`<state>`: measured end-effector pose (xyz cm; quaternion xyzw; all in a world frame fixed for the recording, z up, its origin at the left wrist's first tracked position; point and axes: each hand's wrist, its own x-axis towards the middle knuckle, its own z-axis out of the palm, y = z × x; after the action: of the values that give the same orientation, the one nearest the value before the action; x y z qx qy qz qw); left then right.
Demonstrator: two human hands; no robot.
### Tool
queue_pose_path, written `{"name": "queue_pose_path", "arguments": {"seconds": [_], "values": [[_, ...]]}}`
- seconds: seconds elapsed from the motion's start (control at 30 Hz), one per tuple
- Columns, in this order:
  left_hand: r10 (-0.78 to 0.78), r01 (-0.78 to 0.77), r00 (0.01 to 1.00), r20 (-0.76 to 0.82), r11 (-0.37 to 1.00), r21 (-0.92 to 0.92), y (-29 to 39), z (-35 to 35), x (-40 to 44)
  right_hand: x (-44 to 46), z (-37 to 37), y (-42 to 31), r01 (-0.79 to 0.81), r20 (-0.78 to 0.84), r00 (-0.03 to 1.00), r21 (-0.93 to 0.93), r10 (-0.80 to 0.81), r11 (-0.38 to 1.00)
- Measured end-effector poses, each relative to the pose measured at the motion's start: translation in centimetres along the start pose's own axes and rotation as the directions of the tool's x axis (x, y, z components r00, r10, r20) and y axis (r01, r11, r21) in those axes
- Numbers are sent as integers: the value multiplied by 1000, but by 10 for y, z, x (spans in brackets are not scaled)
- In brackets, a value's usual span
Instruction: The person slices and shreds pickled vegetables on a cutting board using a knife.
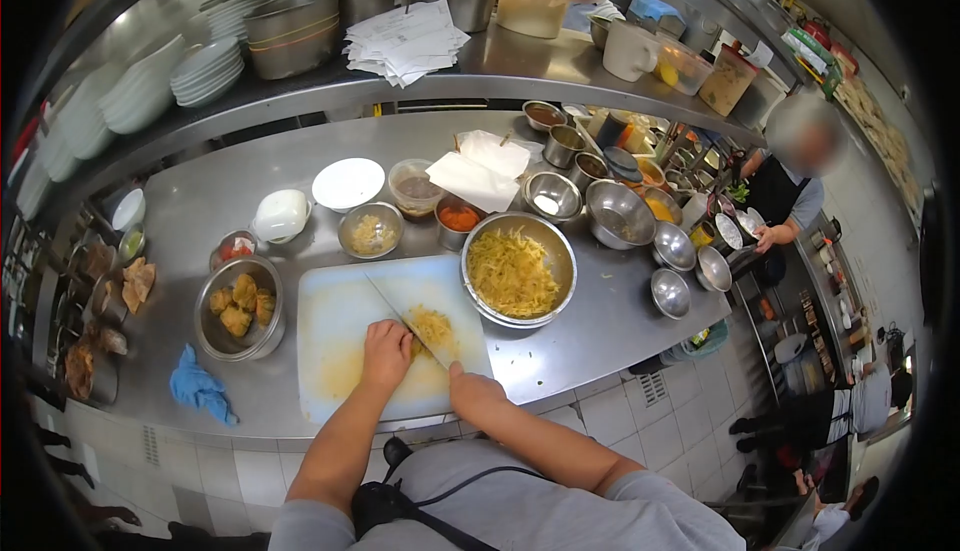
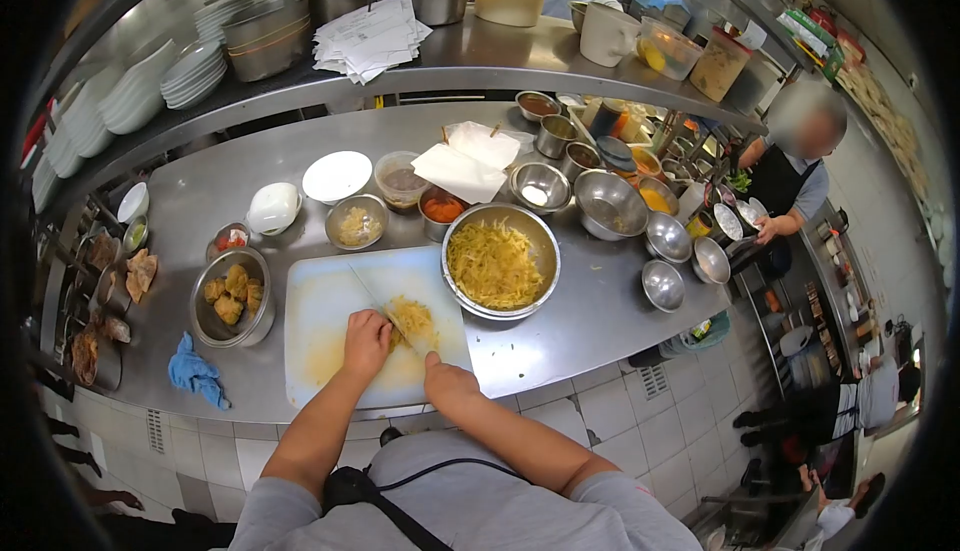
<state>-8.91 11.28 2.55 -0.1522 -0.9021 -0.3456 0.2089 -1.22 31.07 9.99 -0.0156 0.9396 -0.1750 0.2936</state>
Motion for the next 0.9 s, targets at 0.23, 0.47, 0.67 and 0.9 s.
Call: {"name": "queue_pose_path", "arguments": {"seconds": [0.23, 0.47, 0.67, 0.9], "values": [[-18, 18, 999, 30, 1000, 4, -3, -1, -2, -2, 0, -1, -9, -15, 1000, 4, 9, 1000], [-194, 202, 979, 67, 969, -140, 13, -20, 7, -3, -2, 0, -6, -19, 1000, -22, 5, 1000], [17, -18, 1000, -16, 1000, -13, -6, -9, -8, -5, -5, -2, -14, -11, 1000, -24, 13, 1000], [11, -11, 998, -62, 1000, 12, -10, -3, -10, -2, 0, -1, -14, -14, 1000, -16, 14, 1000]]}}
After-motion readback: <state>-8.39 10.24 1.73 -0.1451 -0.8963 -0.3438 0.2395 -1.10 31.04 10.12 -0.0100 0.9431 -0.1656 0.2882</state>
